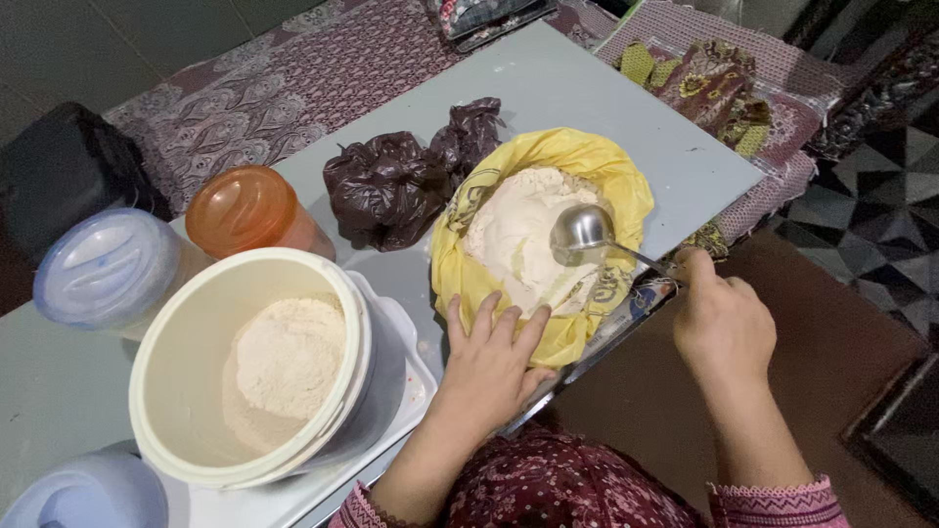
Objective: The person scoops flour from a yellow bag into a white bowl using a metal ladle.
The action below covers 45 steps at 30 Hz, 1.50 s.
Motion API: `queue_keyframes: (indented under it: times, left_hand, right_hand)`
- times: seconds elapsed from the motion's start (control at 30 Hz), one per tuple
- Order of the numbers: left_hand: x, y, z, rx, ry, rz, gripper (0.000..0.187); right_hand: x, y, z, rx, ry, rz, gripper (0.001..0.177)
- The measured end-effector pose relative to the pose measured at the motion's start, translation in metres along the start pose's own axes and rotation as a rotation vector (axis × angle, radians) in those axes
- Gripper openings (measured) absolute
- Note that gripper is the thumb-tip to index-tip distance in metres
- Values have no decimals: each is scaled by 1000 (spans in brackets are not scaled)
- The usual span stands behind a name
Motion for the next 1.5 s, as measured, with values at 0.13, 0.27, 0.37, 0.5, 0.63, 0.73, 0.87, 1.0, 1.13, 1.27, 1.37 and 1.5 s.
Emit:
queue_keyframes:
  times: [0.13,0.27,0.37,0.5,0.63,0.73,0.87,1.0,1.13,1.27,1.37,1.5]
  left_hand:
    - [-4,6,1,1,19,12,75]
    - [-10,13,0,28,22,37,73]
    - [-14,17,-2,38,34,22,73]
    - [-20,20,-2,21,21,42,75]
    - [-23,18,-2,12,22,30,76]
    - [-27,18,-1,18,8,48,76]
    - [-29,19,-2,6,15,16,75]
    - [-28,17,-3,2,35,-44,75]
    - [-28,14,-4,8,40,-80,76]
    - [-29,12,-6,13,35,-81,78]
    - [-30,11,-7,16,31,-84,79]
    - [-30,12,-8,19,9,-48,79]
  right_hand:
    - [-9,11,-5,-20,-47,-40,47]
    - [-17,22,-15,-4,-32,-56,49]
    - [-23,28,-24,11,-19,-80,46]
    - [-32,38,-36,-1,2,-118,49]
    - [-42,42,-50,43,-5,-166,41]
    - [-53,43,-62,44,101,-147,43]
    - [-65,49,-74,93,257,-60,53]
    - [-70,54,-77,67,243,-140,54]
    - [-66,63,-79,72,213,-208,57]
    - [-56,67,-73,29,53,-409,48]
    - [-49,70,-70,59,-45,-462,52]
    - [-38,69,-63,92,-101,-478,59]
Point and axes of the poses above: each hand's wrist, its own x-axis towards the middle knuckle, its own y-axis out of the back of the hand, z = x × y, the point moved 5 cm from there along x, towards the middle knuckle, and after that the axes turned 2 degrees about -z, right-handed, at the moved point
